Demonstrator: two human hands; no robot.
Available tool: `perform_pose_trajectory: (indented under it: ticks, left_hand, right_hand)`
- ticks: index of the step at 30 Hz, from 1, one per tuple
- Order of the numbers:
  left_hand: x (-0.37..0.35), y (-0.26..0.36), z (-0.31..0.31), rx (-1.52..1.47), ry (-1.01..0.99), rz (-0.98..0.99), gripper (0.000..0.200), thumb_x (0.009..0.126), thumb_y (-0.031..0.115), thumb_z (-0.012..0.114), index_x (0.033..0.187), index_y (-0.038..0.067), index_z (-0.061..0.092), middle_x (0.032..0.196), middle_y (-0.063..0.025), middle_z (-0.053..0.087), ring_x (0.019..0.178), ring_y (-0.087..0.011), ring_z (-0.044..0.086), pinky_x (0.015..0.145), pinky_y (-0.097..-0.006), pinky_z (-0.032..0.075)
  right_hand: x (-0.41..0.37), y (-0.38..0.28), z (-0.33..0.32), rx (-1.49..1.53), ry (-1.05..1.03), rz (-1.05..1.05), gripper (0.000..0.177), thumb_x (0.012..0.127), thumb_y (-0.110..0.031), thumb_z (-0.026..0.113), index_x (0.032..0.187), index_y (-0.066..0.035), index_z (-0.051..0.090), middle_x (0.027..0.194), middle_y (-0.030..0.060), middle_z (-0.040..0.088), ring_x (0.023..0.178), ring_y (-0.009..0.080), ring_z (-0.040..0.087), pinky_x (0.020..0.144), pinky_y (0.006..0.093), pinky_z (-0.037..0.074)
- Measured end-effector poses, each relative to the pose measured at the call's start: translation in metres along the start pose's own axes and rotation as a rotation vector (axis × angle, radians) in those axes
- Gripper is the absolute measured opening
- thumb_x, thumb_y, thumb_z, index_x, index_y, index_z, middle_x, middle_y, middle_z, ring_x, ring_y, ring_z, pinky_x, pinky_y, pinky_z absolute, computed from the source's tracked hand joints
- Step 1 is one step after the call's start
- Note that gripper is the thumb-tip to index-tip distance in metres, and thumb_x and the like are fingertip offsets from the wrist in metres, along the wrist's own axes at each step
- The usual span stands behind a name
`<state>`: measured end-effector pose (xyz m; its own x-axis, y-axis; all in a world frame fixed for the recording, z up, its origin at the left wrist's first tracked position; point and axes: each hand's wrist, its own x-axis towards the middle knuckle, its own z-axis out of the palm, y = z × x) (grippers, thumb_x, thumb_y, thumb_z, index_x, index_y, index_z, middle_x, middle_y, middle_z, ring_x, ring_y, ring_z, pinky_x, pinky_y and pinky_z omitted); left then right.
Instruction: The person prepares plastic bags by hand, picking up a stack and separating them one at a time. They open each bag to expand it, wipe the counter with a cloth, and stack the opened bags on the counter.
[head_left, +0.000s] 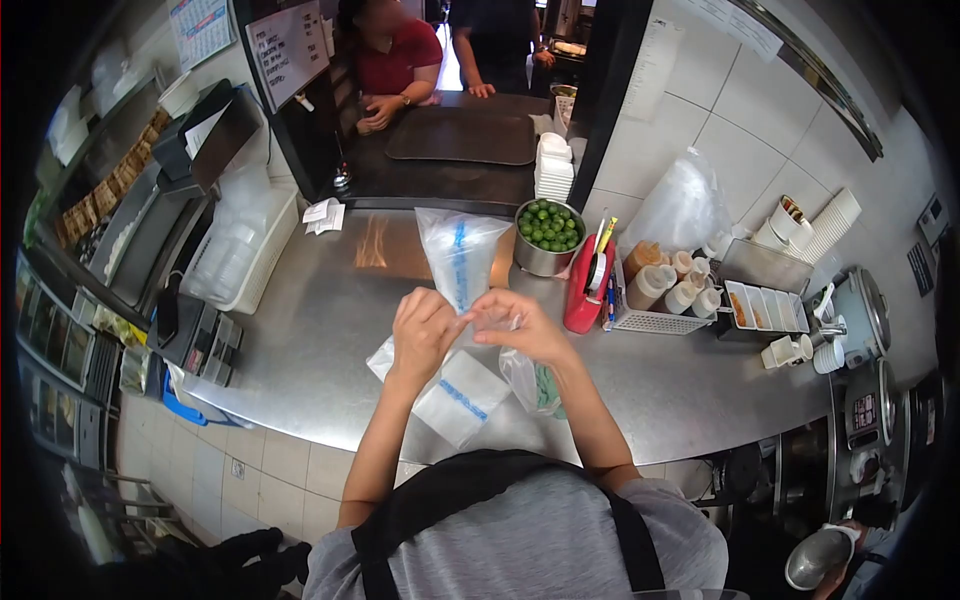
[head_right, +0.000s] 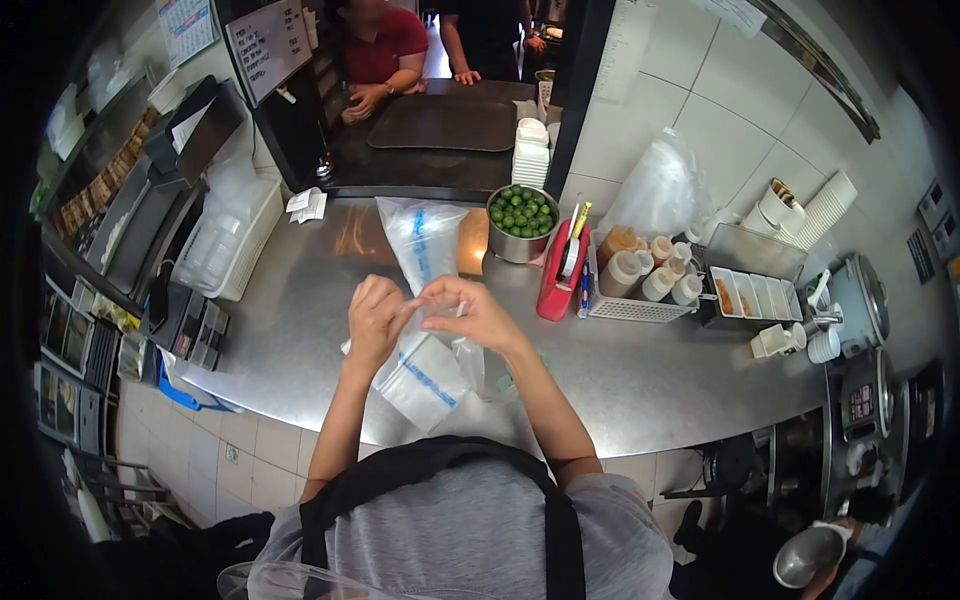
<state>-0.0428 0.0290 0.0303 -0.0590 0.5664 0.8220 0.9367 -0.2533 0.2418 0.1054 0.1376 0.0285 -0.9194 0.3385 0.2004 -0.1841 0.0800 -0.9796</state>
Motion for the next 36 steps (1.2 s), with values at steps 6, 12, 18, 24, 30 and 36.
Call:
perform_pose_trajectory:
  ticks: [6,12,18,24,30,36]
  left_hand:
    - [-0.024,-0.012,-0.001,-1.903,-0.293,-0.992,0.026,0.087,0.023,0.053,0.069,0.005,0.055,0.055,0.0006,0.048,0.047,-0.0062,0.042,0.043,-0.0217,0.033]
    - [-0.036,-0.04,0.004,-1.667,-0.71,-0.839,0.025,0.087,0.024,0.053,0.081,0.001,0.061,0.059,-0.0008,0.054,0.05,-0.0084,0.052,0.046,-0.0213,0.043]
    - [0.043,-0.056,0.003,-1.035,-0.352,-0.768,0.011,0.082,0.012,0.057,0.078,0.003,0.062,0.068,-0.0017,0.059,0.057,-0.0073,0.054,0.052,-0.0207,0.043]
    - [0.04,-0.13,0.082,-0.562,0.05,-0.798,0.015,0.073,0.0,0.054,0.087,0.005,0.056,0.072,-0.0031,0.058,0.061,-0.0105,0.054,0.056,-0.0224,0.043]
    - [-0.054,-0.168,0.16,-0.828,-0.067,-1.228,0.024,0.077,0.009,0.053,0.101,0.007,0.049,0.085,-0.0098,0.061,0.081,-0.0222,0.058,0.07,-0.0337,0.046]
    - [-0.087,-0.141,0.17,-0.183,-0.123,-1.207,0.029,0.083,0.023,0.052,0.107,0.008,0.046,0.095,-0.0203,0.058,0.09,-0.0338,0.057,0.079,-0.0384,0.043]
  right_hand:
    - [-0.004,0.014,-0.022,0.192,-0.372,0.092,0.021,0.083,-0.02,0.058,0.073,-0.001,0.06,0.064,0.0019,0.058,0.052,0.0058,0.05,0.046,0.0183,0.036]
    - [-0.013,0.013,-0.037,0.3,-0.171,0.128,0.029,0.084,-0.027,0.057,0.073,-0.001,0.06,0.061,0.0027,0.057,0.041,0.0038,0.041,0.039,0.0168,0.028]
    - [0.037,0.008,-0.075,0.238,0.23,-0.133,0.024,0.085,-0.025,0.055,0.074,-0.003,0.058,0.061,-0.0015,0.052,0.044,0.0041,0.04,0.04,0.018,0.028]
    - [0.112,0.06,-0.082,-0.049,0.488,-0.181,0.012,0.082,-0.014,0.055,0.09,-0.005,0.057,0.074,-0.0016,0.056,0.064,0.0075,0.049,0.052,0.0243,0.04]
    - [0.126,0.204,-0.091,-0.393,0.655,0.252,0.025,0.081,-0.01,0.047,0.103,-0.001,0.054,0.088,0.0149,0.061,0.081,0.0235,0.058,0.067,0.0344,0.046]
    - [0.098,0.231,-0.065,-0.634,0.771,0.211,0.02,0.083,-0.014,0.044,0.097,-0.004,0.053,0.081,0.0191,0.06,0.082,0.0301,0.06,0.071,0.0397,0.044]
